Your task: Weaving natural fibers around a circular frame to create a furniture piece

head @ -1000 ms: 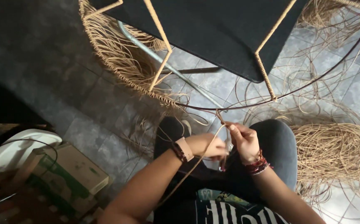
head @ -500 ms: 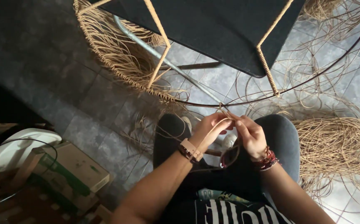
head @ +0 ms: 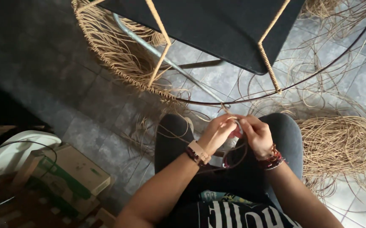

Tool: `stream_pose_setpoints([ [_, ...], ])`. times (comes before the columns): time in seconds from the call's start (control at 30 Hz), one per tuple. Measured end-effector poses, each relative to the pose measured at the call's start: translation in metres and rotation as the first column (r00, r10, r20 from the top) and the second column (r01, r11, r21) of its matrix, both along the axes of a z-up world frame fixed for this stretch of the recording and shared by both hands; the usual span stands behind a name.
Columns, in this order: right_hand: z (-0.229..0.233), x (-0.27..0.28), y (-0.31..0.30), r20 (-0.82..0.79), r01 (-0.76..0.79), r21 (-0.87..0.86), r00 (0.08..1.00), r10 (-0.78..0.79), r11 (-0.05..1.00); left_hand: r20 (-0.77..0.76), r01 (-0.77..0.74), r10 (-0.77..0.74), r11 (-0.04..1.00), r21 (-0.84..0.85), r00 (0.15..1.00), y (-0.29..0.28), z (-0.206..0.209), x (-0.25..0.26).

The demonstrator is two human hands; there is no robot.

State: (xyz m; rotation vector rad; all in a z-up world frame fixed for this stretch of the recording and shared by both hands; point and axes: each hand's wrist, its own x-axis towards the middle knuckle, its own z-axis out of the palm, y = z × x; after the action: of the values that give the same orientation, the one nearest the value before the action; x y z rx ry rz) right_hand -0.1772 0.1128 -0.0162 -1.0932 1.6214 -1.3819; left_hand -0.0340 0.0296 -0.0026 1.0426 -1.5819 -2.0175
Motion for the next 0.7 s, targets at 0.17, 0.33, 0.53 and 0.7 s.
stream_pose_setpoints([
  [0.17, -0.031, -0.004, 0.007, 0.113, 0.017, 0.008, 0.993, -0.017, 1.000, 0.006, -0.165, 0.171, 0.941, 0.296, 0.985, 0.005, -0.023, -0.007],
  [0.33, -0.021, -0.010, 0.009, 0.203, -0.108, -0.046, 0.972, 0.116, 0.993, 0.020, -0.167, 0.168, 0.951, 0.260, 0.986, 0.008, 0.013, -0.010],
  [0.53, -0.017, -0.015, 0.005, 0.133, -0.076, -0.037, 0.988, 0.080, 0.996, 0.254, 0.349, -0.273, 0.877, -0.331, 0.928, 0.008, -0.006, 0.016],
  [0.7, -0.019, -0.009, 0.004, 0.121, 0.001, 0.090, 0.993, -0.012, 0.996, 0.643, 0.786, -0.487, 0.525, -0.326, 0.591, -0.020, 0.004, 0.062],
])
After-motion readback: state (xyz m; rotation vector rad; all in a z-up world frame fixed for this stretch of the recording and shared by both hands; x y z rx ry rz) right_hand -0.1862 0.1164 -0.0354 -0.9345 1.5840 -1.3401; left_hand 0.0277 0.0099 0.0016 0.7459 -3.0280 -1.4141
